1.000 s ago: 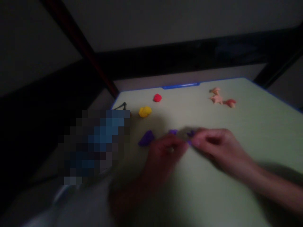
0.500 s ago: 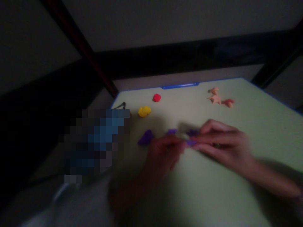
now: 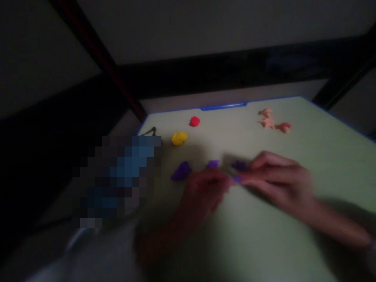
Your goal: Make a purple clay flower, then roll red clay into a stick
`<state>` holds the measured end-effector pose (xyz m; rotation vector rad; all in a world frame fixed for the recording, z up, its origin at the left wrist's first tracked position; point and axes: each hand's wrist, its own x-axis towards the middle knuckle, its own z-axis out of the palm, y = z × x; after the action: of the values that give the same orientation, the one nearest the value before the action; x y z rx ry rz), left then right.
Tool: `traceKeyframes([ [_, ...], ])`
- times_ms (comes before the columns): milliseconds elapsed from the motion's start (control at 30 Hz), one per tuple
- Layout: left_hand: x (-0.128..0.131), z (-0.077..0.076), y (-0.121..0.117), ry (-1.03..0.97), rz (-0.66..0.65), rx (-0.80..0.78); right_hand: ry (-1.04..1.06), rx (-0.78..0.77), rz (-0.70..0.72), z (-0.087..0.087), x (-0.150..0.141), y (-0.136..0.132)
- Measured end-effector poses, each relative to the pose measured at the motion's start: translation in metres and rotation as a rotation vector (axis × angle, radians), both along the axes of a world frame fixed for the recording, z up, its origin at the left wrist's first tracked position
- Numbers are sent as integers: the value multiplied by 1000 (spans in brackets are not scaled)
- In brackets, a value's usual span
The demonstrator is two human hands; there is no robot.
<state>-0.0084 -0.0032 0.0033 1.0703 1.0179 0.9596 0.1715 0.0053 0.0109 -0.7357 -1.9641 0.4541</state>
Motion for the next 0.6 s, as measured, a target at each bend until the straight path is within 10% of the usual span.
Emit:
traceKeyframes([
  [600, 1, 0, 2, 15, 35, -52, 19, -94, -37, 1, -4, 0],
])
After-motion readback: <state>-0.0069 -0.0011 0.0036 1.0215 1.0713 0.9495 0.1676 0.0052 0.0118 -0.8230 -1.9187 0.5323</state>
